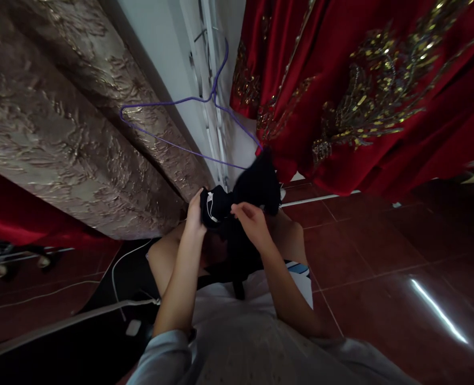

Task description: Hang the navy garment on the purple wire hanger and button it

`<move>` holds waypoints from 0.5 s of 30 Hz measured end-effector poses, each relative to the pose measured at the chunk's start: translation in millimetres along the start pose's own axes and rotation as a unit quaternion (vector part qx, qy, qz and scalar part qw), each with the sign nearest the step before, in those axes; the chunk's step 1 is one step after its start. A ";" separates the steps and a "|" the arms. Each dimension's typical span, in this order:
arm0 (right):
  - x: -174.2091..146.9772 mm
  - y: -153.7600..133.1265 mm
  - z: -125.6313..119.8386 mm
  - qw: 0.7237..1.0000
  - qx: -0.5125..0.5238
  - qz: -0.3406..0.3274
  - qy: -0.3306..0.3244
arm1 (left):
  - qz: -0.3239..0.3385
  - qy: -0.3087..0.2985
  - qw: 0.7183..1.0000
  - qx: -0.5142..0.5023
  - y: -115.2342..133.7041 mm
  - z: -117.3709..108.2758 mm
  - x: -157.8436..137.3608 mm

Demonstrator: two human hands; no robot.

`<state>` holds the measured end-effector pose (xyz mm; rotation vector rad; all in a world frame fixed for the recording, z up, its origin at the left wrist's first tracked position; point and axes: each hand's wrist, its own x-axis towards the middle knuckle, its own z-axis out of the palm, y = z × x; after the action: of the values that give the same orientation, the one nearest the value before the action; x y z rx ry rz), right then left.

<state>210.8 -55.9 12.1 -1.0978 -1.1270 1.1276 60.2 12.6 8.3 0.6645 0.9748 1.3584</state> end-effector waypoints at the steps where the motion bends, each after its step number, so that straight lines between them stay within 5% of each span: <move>1: 0.2 0.8 -2.2 1.000 -0.017 -0.013 -0.010 | 0.020 0.003 1.000 -0.009 1.7 4.5 -5.8; 4: -3.5 1.0 -1.1 0.990 -0.039 -0.059 -0.119 | 0.149 -0.019 0.986 0.072 11.7 19.8 -24.4; 7: -7.3 -0.7 6.1 0.981 -0.017 -0.049 -0.188 | 0.305 -0.056 0.915 0.256 28.0 25.8 -38.9; 9: -6.0 -5.6 9.9 0.983 0.003 -0.022 -0.183 | 0.346 -0.084 0.879 0.317 38.1 19.1 -43.0; 13: 16.1 -29.9 9.7 0.966 0.000 -0.042 -0.254 | 0.176 -0.204 0.919 0.288 40.2 -16.9 -42.5; 15: 41.2 -44.0 5.9 0.960 -0.032 -0.080 -0.268 | 0.109 -0.199 0.928 0.296 33.5 -39.3 -42.2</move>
<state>212.5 -19.1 60.2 -0.7430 -1.6518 1.3038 12.2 -29.9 26.4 1.4814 0.9951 1.0426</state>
